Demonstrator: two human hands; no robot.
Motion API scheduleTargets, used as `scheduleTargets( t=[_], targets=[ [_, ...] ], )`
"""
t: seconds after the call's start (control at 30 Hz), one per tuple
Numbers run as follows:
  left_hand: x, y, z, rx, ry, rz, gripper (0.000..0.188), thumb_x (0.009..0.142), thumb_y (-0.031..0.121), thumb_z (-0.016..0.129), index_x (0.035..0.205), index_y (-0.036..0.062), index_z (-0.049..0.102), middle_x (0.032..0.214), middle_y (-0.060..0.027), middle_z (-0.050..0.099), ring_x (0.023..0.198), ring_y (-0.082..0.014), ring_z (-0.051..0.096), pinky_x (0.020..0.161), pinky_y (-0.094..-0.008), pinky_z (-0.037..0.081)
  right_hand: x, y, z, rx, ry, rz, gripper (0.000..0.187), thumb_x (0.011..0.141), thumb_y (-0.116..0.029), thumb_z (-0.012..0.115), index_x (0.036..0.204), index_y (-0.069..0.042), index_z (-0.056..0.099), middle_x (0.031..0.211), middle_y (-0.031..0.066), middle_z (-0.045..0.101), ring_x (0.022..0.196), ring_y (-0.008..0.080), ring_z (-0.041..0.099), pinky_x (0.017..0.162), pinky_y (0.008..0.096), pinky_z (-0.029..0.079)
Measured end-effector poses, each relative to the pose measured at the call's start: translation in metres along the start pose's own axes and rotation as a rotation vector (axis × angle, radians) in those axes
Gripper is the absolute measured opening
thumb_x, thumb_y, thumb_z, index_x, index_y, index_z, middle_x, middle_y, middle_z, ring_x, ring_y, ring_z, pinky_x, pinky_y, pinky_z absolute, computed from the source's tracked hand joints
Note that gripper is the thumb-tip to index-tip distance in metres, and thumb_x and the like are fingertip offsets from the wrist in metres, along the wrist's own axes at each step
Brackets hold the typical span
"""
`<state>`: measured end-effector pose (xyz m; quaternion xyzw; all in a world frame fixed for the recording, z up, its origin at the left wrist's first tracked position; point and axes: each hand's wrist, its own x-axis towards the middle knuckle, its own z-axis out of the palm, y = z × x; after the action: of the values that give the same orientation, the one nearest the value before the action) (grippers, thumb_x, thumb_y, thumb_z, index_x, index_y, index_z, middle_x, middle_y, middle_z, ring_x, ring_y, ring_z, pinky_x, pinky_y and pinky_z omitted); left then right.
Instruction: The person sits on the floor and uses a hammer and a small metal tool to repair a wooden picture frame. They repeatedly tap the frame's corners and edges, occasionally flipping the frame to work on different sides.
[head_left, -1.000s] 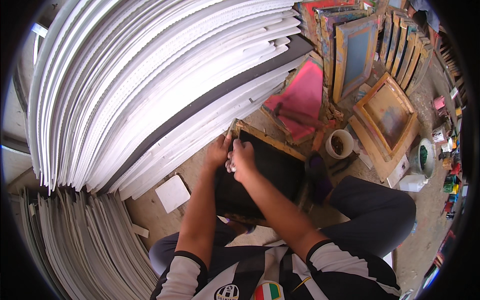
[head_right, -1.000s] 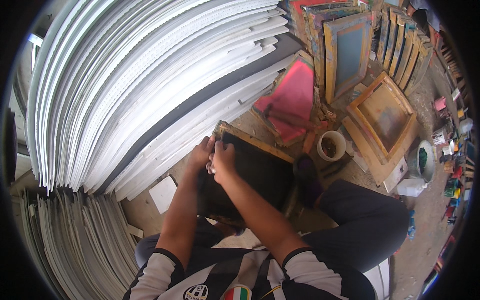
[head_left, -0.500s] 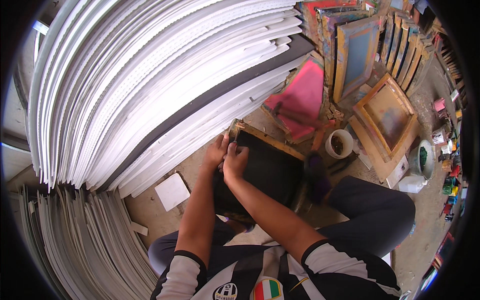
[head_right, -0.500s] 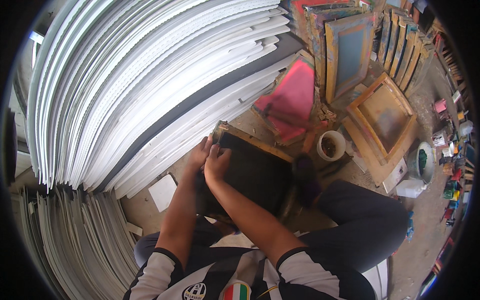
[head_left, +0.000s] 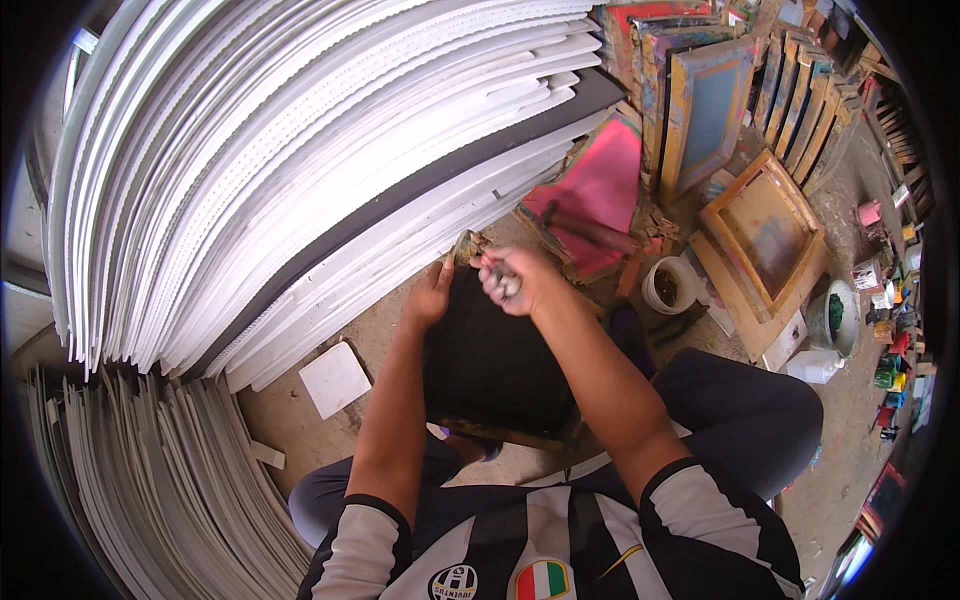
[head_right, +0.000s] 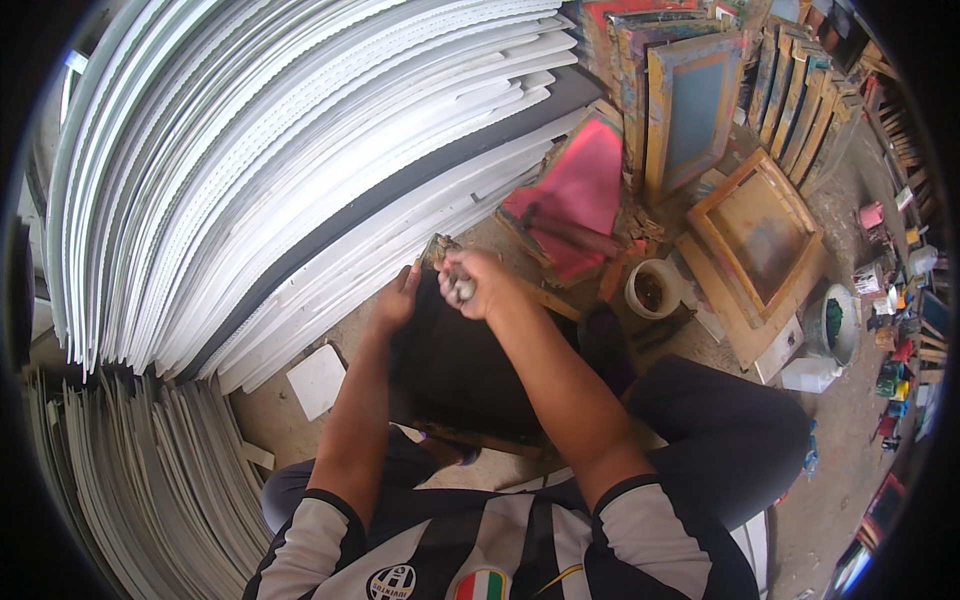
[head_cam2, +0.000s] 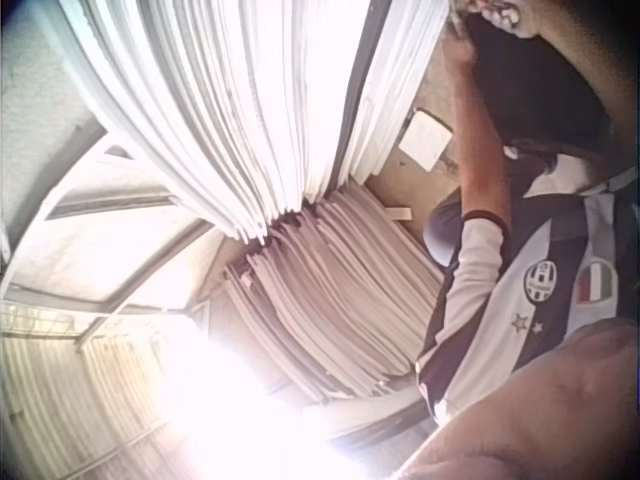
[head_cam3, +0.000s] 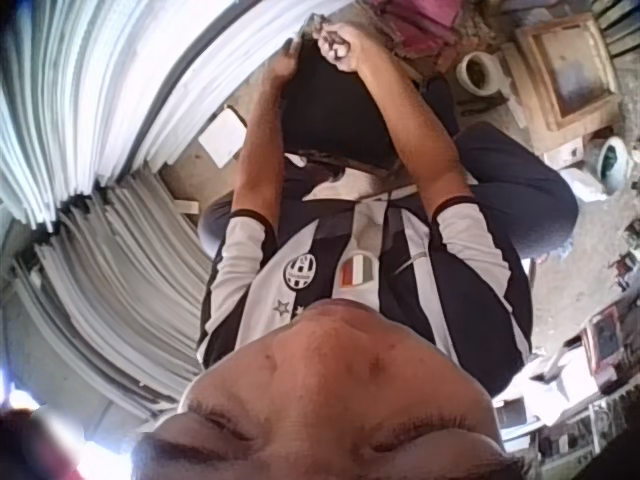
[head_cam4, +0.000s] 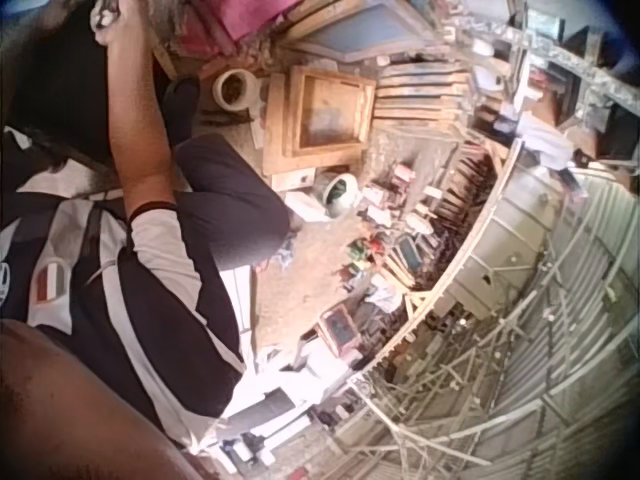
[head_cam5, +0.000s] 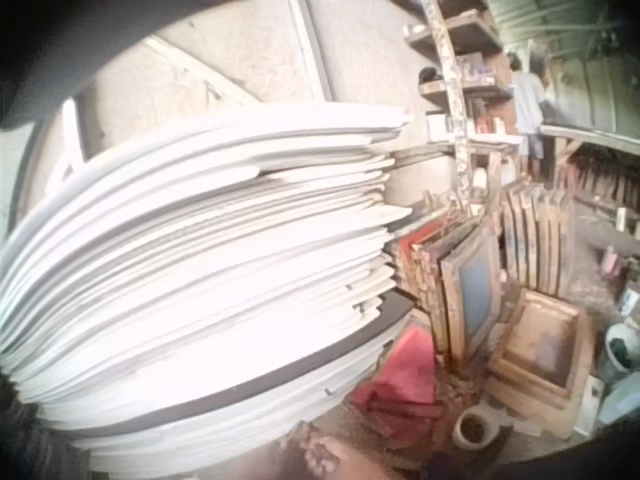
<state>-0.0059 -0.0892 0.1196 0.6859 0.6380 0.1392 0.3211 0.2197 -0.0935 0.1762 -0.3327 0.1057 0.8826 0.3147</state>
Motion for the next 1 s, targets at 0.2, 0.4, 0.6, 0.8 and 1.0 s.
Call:
scheduleTargets(
  t=[0.2,0.4,0.6,0.8,1.0],
  targets=[
    [-0.004,0.008,-0.006,0.093,-0.038,0.173,0.045,0.11,0.044,0.036,0.134,0.0104,0.055,0.111,-0.0233,0.062,0.099,-0.0496,0.063,0.082,-0.0552,0.05,0.036,0.115,0.034,-0.211,0.329,-0.716,0.024,0.108,-0.025,0.048,0.116,-0.002,0.046,0.073,0.0112,0.054,0.039,0.0185,0.05,0.034,0.035,0.043],
    [-0.002,-0.016,0.002,-0.026,-0.008,0.0,0.052,0.108,0.052,0.035,0.126,0.0093,0.057,0.109,-0.0248,0.066,0.103,-0.0507,0.062,0.084,-0.0573,0.049,0.054,0.106,0.042,-0.074,0.27,-0.68,0.019,0.104,-0.023,0.05,0.102,-0.005,0.045,0.068,0.0113,0.051,0.039,0.0216,0.048,0.033,0.0385,0.041],
    [-0.003,-0.011,0.008,-0.051,0.065,0.012,0.057,0.108,0.056,0.034,0.12,0.0067,0.059,0.112,-0.0349,0.065,0.112,-0.0534,0.058,0.09,-0.0594,0.047,0.031,0.029,-0.017,0.277,-0.161,-0.033,0.028,0.107,-0.032,0.051,0.094,-0.008,0.057,0.066,0.0044,0.055,0.049,0.0169,0.052,0.042,0.0294,0.046],
    [-0.009,-0.014,0.006,0.002,0.074,-0.023,0.063,0.107,0.058,0.033,0.125,0.0035,0.059,0.119,-0.035,0.063,0.114,-0.0542,0.057,0.096,-0.0585,0.046,-0.043,0.025,-0.005,-0.262,0.142,-0.354,0.024,0.106,-0.032,0.052,0.11,-0.009,0.055,0.072,0.0058,0.059,0.052,0.0145,0.054,0.046,0.029,0.047],
    [0.0,-0.028,0.01,0.001,0.023,-0.067,0.07,0.106,0.061,0.032,0.139,0.0034,0.056,0.128,-0.033,0.062,0.123,-0.0507,0.055,0.104,-0.0549,0.044,0.04,0.03,-0.031,-1.039,0.509,-1.025,0.037,0.085,-0.021,0.081,0.111,-0.004,0.06,0.077,0.012,0.065,0.062,0.0287,0.064,0.059,0.0438,0.053]
  ],
)
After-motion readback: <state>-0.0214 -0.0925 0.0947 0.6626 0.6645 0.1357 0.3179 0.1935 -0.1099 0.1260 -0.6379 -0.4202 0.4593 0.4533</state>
